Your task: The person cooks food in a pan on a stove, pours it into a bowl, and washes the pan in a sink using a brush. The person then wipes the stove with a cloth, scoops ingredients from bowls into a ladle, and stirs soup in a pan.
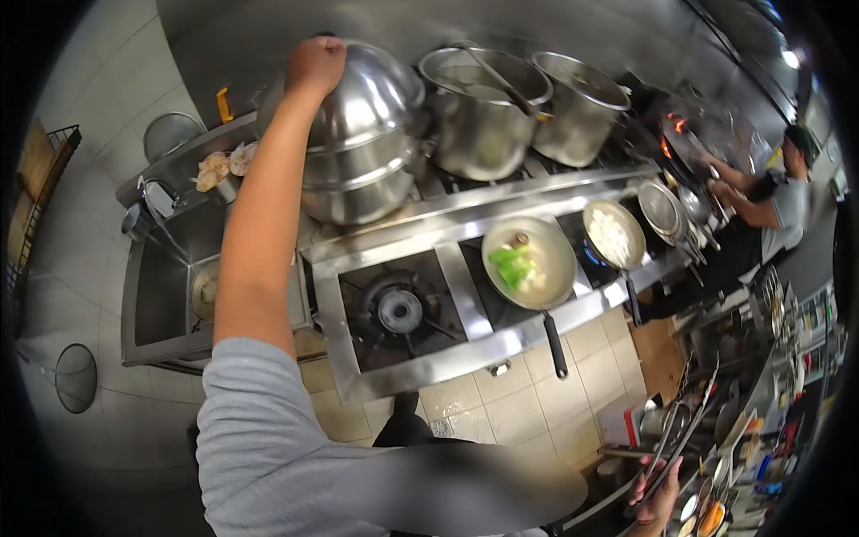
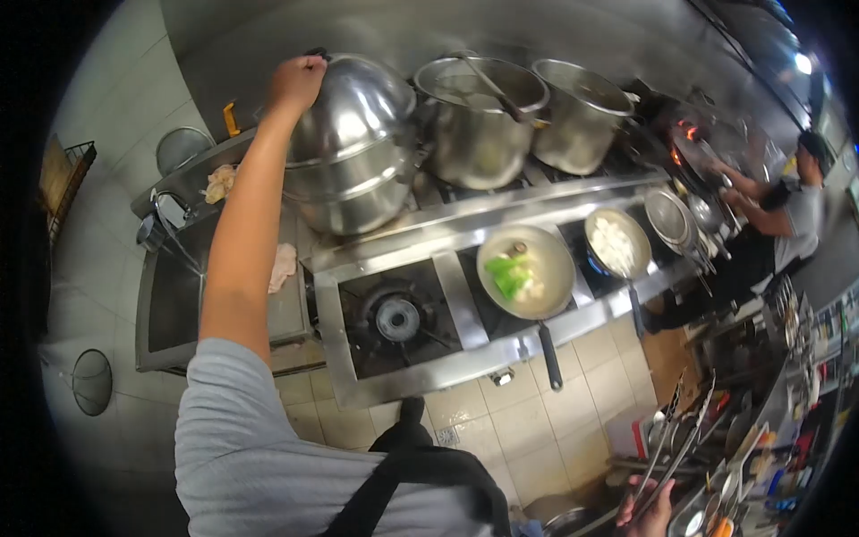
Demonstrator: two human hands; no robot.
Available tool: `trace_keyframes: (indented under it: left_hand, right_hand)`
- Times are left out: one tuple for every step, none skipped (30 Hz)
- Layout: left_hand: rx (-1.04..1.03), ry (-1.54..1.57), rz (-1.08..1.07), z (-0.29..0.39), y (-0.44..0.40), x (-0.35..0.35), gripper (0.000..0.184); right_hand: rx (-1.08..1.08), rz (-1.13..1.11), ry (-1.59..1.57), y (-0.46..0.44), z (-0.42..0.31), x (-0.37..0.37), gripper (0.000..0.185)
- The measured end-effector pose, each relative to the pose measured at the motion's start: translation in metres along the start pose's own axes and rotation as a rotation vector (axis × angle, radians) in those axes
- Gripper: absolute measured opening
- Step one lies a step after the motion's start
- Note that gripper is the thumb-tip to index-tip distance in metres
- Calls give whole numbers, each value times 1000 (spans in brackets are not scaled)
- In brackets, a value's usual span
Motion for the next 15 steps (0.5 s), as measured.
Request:
trace_keyframes:
  left_hand:
    - [-4,-112,10,-20,-45,-17,37]
    - [-8,-223,13,-41,-80,-33,40]
    - [72,-288,-74,-54,-98,-43,43]
    - [154,-347,-162,-59,-112,-53,46]
    - [237,-402,-256,-70,-120,-65,49]
    - [240,-405,-291,-82,-137,-79,55]
    - [242,-409,-329,-92,-151,-93,61]
    - [244,-414,-366,-102,-159,-105,67]
    - [225,-438,-358,-97,-158,-102,65]
    - [207,-466,-348,-82,-150,-89,64]
    - [187,-494,-335,-77,-149,-81,62]
    - [191,-458,-367,-90,-163,-87,65]
    - [198,-425,-399,-107,-182,-94,68]
    - [205,-389,-432,-121,-193,-99,72]
    - [222,-319,-337,-110,-184,-67,50]
  right_hand:
    - [34,20,-59,-14,-3,-29,68]
    - [74,0,-50,-27,-15,-60,68]
    - [114,-17,-45,-40,-27,-90,69]
    - [155,-31,-39,-52,-40,-115,69]
    - [272,-134,79,-67,-61,-141,76]
    - [330,-125,114,-76,-82,-173,73]
    - [517,-196,263,-83,-112,-209,64]
    - [604,-210,381,-91,-135,-234,63]
    - [655,-205,500,-102,-153,-258,57]
    - [683,-250,544,-108,-168,-296,52]
    - [736,-314,666,-121,-182,-320,47]
    - [696,-325,697,-134,-190,-341,42]
    - [730,-277,792,-135,-202,-369,38]
    - [891,-258,908,-134,-218,-400,37]
    - [1151,-230,1149,-127,-233,-434,36]
Point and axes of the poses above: each hand's wrist, its own y-axis away from the middle knuckle, its own x-axis out of the back of the hand, z = x × y, the point moved 10 cm from there along -y, towards the middle knuckle, and after that the axes turned 9 degrees about x, right-handed, at the moved point
